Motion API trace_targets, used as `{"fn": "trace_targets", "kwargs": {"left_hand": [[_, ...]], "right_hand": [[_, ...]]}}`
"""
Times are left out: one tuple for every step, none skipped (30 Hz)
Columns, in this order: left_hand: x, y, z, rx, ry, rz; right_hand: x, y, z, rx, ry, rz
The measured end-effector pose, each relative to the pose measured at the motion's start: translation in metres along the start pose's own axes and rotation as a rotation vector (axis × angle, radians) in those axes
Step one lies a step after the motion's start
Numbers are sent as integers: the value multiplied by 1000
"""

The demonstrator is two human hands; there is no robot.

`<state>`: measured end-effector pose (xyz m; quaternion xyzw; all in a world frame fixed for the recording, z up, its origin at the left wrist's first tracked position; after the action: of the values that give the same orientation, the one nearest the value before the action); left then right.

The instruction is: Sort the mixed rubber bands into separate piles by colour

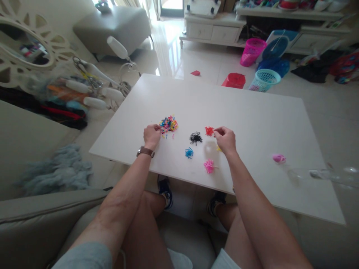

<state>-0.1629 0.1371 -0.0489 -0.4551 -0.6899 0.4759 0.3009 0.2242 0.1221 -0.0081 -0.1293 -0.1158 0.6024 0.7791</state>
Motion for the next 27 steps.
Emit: {"fn": "trace_targets", "kwargs": {"left_hand": [[0,0,1,21,-8,2],[0,1,1,45,-13,5],[0,0,1,71,-13,5],[0,0,-1,94,-6,1],[-1,-1,-3,112,8,-8],[-2,-3,-6,126,29,-23],[-3,-5,-9,136,53,-43],[-4,-6,-13,142,75,-55],[-5,-5,-16,145,93,-47],[-7,-1,-19,143,109,-17],[-8,4,-21,140,122,27],[-9,11,-23,141,128,78],[-11,17,-23,147,128,127],[-12,22,-22,159,123,162],[-12,26,-21,174,116,179],[-13,29,-20,189,108,185],[-13,31,-18,202,101,188],[-13,33,-17,209,100,191],[-13,35,-17,211,106,192],[-13,37,-18,209,117,190],[-13,38,-21,202,131,184],[-13,40,-24,190,150,176],[-13,41,-28,173,171,171],[-14,42,-33,152,195,170],[-15,44,-38,130,219,175],[-16,46,-43,113,241,183],[-18,48,-47,103,263,191]], "right_hand": [[0,0,0,-2,-1,3],[0,1,-1,-4,-3,4],[1,1,-1,-5,-6,7],[1,1,-1,-5,-9,11],[1,2,-1,-4,-11,14],[1,2,-1,-2,-12,17],[1,3,-1,0,-12,20],[0,3,0,0,-12,21],[0,4,0,-2,-12,23],[0,5,0,-1,-11,25],[0,5,1,1,-10,27],[-1,6,1,5,-9,29],[-1,6,1,8,-7,31],[-1,6,1,9,-5,33],[-1,7,1,7,-3,34],[-2,7,1,3,0,34],[-2,7,1,-2,3,35],[-2,7,1,-4,5,36],[-1,6,0,-4,7,36],[-1,6,0,-3,7,36],[-1,6,0,-1,7,36],[-1,6,0,0,6,36],[-1,7,0,1,6,36],[-1,7,0,2,6,37],[-1,7,0,3,6,37],[-1,8,0,4,5,38],[-1,8,1,4,2,38]]}}
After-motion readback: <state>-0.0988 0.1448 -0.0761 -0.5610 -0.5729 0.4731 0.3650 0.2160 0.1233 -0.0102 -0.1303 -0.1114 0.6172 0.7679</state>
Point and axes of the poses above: each hand's wrist, its own x-axis towards the middle knuckle, its own y-axis out of the palm, z = x × y, the point moved 9 cm from there along x, towards the middle knuckle, and after that the axes turned 12 degrees about x, right-handed, at the moved point
